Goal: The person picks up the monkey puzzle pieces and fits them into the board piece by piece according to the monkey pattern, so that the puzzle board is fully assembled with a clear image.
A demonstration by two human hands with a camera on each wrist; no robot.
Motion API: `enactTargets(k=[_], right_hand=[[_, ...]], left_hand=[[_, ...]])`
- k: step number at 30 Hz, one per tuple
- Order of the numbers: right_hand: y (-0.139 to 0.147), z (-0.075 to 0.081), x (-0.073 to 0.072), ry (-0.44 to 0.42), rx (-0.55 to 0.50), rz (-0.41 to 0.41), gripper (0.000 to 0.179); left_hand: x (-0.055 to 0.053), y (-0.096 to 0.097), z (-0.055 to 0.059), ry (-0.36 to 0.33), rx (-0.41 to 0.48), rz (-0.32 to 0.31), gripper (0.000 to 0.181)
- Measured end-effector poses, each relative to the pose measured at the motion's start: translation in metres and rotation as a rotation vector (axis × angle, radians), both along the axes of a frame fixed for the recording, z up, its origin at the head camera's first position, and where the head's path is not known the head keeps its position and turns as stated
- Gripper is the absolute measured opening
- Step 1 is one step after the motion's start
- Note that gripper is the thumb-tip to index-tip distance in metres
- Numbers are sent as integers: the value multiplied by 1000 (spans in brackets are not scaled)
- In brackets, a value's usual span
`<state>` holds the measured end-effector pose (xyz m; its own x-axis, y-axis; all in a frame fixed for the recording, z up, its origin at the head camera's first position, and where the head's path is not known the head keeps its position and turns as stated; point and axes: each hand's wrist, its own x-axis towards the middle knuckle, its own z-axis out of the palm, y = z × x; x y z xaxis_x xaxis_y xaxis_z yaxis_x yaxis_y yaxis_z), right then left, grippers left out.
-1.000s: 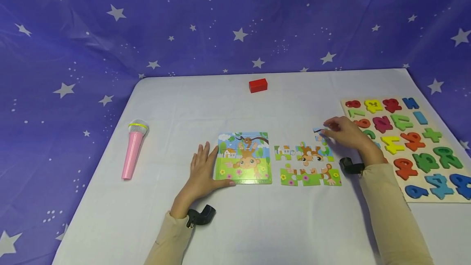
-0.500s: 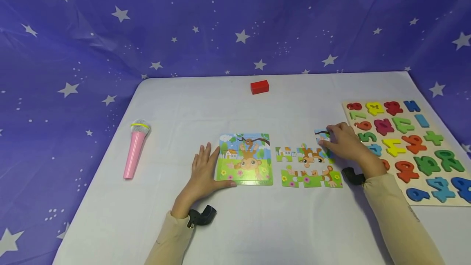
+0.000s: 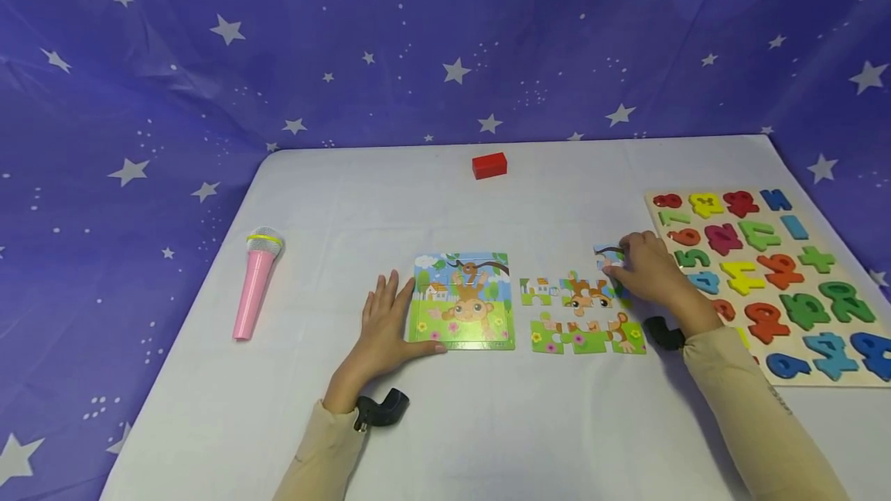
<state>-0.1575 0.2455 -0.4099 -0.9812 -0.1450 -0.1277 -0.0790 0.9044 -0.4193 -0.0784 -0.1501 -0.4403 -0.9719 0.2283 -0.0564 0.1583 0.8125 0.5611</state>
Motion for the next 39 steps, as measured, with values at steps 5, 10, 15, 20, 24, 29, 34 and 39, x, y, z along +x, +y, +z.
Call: enactTargets(k=[5,10,15,20,24,29,34,39], right_hand=[[0,2,-1,5,-74,-34,54],[1,3,0,11,-123,5,53],[1,1,-1,49,-134,72,53],[0,2,-2,101,-119,148,61],[0,2,-3,94,-111,183,48],[-1,2,-3,73,-115,192,37],[-1,1,-4,57,-127,180,36],[0,0,-3,70,-149,168,33]], left_hand=[[1,0,0,-4,3,2,111],[1,0,0,-1,-2,2,111],[0,0,0,9,-2,1,110],[0,0,0,11,-2,3,110],[0,0,0,13,-3,3,109],[-1,0,-1,6,-7,4,110],[-1,0,-1,-3,-5,5,110],[-1,0,0,3,-6,1,110]])
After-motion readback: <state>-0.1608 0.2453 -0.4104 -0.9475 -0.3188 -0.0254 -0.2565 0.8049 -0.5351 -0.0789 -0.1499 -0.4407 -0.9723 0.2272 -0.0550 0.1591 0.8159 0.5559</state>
